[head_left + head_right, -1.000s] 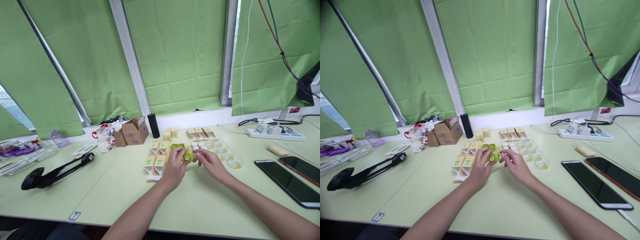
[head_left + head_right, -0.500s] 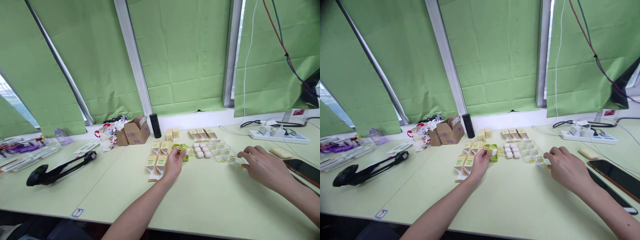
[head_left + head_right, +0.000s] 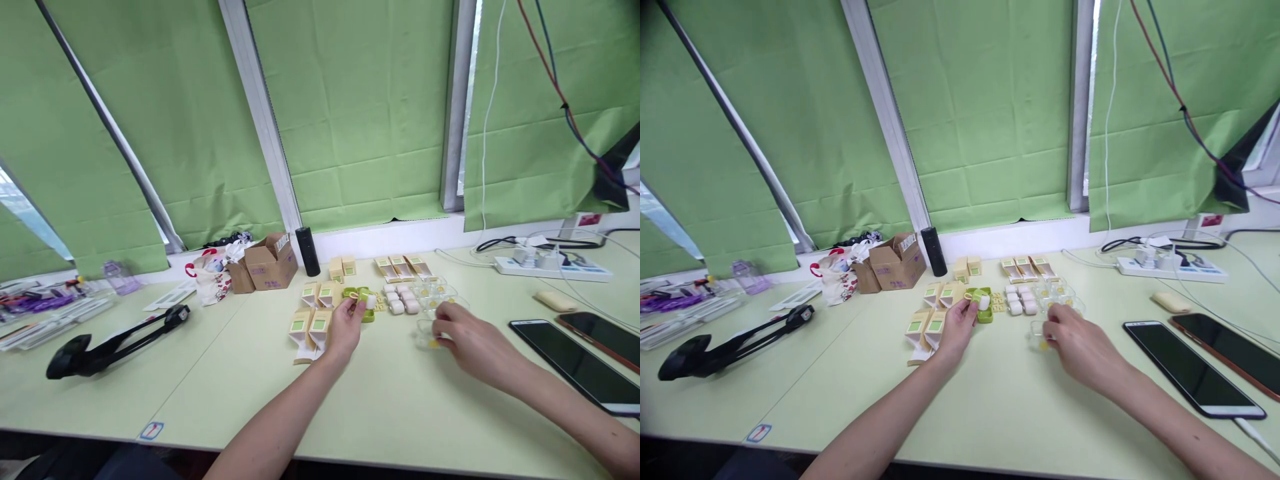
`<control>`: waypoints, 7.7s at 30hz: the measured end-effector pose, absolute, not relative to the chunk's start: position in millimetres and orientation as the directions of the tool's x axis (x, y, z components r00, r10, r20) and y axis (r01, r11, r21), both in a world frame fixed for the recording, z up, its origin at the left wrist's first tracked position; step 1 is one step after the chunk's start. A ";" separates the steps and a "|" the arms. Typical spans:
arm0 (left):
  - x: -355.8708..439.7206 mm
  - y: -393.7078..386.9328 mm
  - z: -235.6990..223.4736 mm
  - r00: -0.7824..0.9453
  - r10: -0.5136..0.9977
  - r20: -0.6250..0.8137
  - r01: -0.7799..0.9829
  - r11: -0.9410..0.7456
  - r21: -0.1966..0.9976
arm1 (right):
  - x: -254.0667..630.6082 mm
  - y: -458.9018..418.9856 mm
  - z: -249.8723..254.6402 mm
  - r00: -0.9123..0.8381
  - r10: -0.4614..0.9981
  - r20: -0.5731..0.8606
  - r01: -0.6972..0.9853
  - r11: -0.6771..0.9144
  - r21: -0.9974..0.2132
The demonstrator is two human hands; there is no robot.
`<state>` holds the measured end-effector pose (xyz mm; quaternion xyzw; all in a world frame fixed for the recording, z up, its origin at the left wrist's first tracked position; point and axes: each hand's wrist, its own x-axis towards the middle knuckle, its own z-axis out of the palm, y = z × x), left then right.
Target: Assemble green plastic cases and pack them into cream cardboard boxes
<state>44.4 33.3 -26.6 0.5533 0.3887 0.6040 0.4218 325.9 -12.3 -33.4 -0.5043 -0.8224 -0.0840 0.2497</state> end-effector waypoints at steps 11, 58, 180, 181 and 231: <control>43.1 34.5 -30.1 -0.068 0.929 0.364 -0.072 -0.368 0.927 | 248.2 9.3 -32.1 -0.459 0.826 0.327 0.719 0.562 -0.409; 43.7 34.9 -27.4 -0.170 0.932 0.321 -0.068 -0.336 0.939 | 227.0 35.4 -51.1 -0.276 0.949 0.153 -0.592 -0.042 -0.805; 42.8 30.5 -38.6 -0.100 0.918 0.383 0.080 -0.377 0.923 | 229.6 31.1 -45.9 -0.300 0.922 0.245 -0.674 -0.023 -0.738; 42.9 31.6 -39.4 -0.101 0.919 0.381 0.097 -0.372 0.923 | 229.5 30.9 -45.4 -0.301 0.922 0.244 -0.681 -0.028 -0.732; 44.9 15.9 -31.2 0.101 0.894 0.437 0.091 -0.446 0.891 | 220.1 20.8 -44.7 -0.083 0.893 0.442 -0.186 0.422 -0.887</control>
